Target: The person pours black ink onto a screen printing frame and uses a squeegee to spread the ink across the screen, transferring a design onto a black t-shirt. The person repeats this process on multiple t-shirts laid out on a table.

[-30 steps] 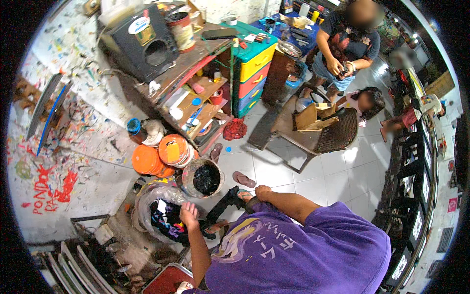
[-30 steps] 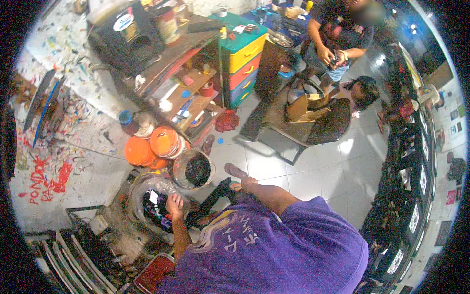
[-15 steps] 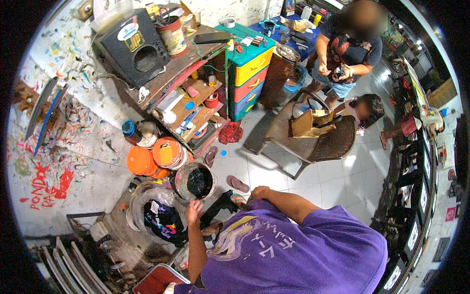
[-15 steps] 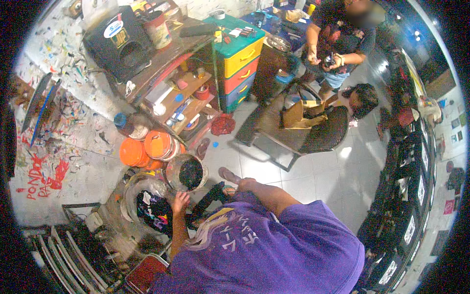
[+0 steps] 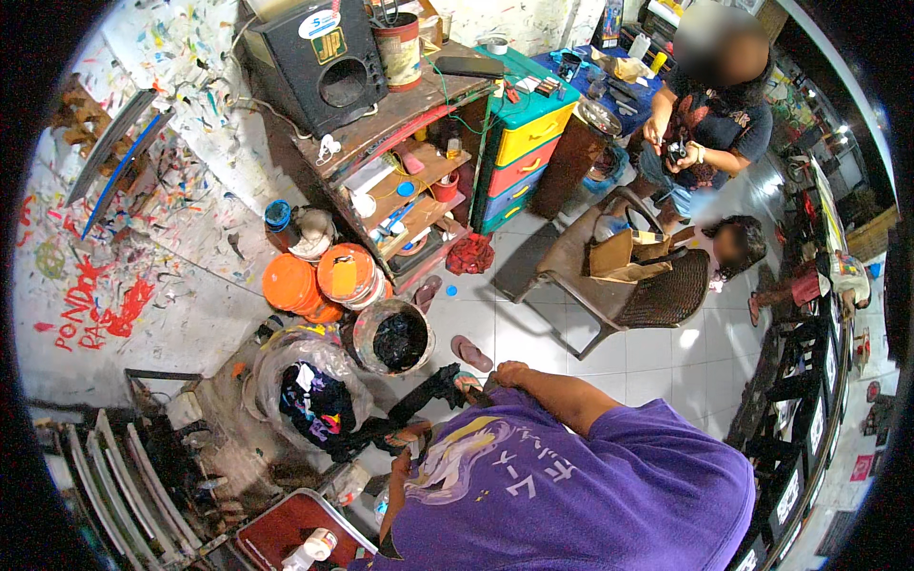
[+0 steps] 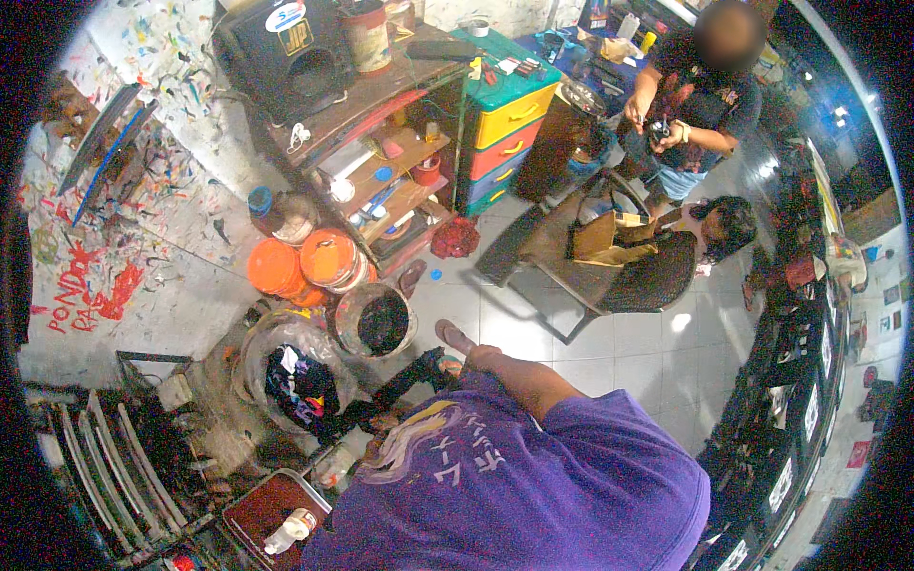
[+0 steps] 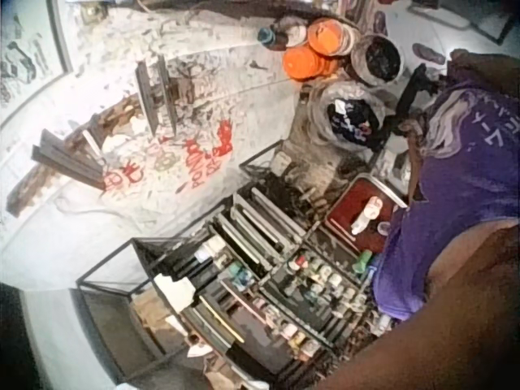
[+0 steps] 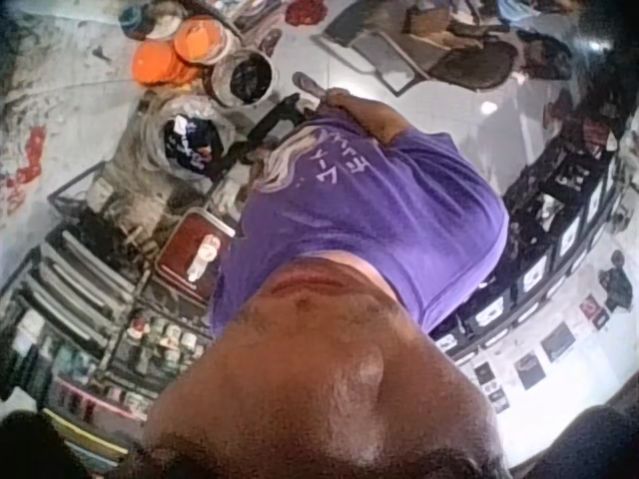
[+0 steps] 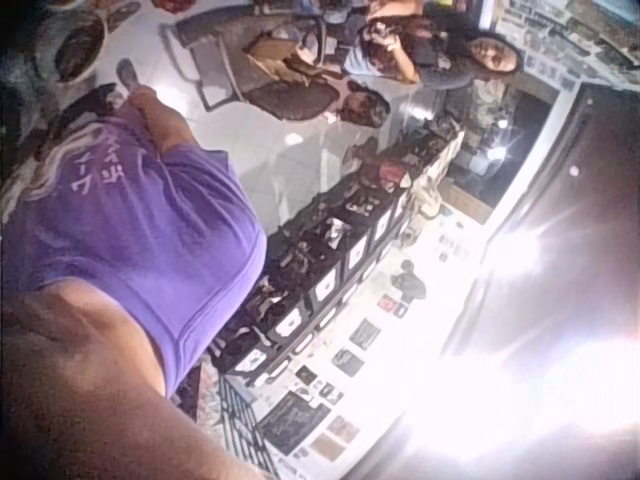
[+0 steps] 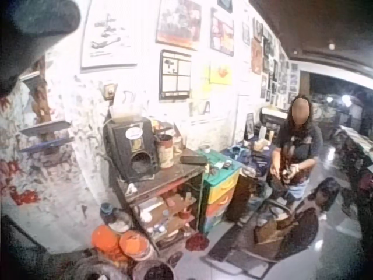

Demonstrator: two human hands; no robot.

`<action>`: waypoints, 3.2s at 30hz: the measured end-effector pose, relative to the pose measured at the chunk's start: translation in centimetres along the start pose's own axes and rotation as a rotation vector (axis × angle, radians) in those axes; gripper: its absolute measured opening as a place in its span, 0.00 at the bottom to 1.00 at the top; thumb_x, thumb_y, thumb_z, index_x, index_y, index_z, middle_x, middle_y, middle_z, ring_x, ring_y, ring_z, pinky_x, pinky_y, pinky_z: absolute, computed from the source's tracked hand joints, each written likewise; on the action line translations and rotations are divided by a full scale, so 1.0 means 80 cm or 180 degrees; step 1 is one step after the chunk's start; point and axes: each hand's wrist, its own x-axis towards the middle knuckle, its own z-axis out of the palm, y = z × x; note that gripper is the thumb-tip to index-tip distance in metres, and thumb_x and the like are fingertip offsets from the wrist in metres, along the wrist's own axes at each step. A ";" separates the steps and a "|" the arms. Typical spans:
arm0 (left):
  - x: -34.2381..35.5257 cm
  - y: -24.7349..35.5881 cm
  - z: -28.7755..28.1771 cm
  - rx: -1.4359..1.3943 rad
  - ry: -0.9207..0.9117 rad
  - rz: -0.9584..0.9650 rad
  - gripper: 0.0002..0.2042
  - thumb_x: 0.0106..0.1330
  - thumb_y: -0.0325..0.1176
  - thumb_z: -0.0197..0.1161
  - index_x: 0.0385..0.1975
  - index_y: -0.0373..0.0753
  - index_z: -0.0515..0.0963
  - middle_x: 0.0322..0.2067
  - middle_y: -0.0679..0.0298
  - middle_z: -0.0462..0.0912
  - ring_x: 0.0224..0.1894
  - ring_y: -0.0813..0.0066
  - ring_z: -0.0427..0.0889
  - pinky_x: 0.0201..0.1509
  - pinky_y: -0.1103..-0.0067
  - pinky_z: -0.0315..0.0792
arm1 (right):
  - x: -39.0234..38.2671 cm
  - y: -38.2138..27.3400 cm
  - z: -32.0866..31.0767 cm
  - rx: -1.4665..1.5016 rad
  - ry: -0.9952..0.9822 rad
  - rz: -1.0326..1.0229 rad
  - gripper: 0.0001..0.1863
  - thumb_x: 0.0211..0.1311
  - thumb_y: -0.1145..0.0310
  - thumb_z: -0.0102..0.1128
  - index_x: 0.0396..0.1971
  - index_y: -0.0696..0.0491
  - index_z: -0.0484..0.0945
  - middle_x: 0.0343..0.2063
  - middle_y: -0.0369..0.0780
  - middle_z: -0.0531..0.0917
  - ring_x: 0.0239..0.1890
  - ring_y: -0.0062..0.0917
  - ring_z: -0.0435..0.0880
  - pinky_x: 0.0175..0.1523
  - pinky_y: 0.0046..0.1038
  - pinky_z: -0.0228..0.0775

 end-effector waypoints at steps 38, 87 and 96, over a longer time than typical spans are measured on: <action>-0.043 -0.181 0.025 0.1773 0.2502 0.0799 0.22 0.72 0.52 0.52 0.56 0.46 0.80 0.38 0.50 0.87 0.44 0.52 0.86 0.52 0.61 0.76 | 0.208 -0.113 -0.021 -0.2572 -0.0127 -0.1245 0.34 0.69 0.41 0.53 0.48 0.62 0.83 0.37 0.54 0.86 0.45 0.46 0.85 0.53 0.42 0.76; -0.335 0.172 -0.275 -0.2320 0.5927 0.2152 0.13 0.72 0.32 0.64 0.48 0.29 0.82 0.41 0.57 0.88 0.45 0.72 0.84 0.52 0.76 0.75 | -0.067 -1.560 -0.012 0.0796 -0.1046 -0.4396 0.28 0.69 0.47 0.64 0.49 0.59 0.72 0.24 0.42 0.82 0.18 0.29 0.82 0.18 0.32 0.67; -0.434 0.393 -0.586 -0.1430 0.5253 0.2812 0.21 0.69 0.39 0.66 0.57 0.33 0.77 0.38 0.53 0.88 0.42 0.64 0.88 0.47 0.70 0.78 | -0.054 -1.576 -0.046 0.1044 -0.0954 -0.4346 0.33 0.71 0.48 0.59 0.61 0.54 0.57 0.31 0.48 0.84 0.17 0.32 0.82 0.20 0.33 0.75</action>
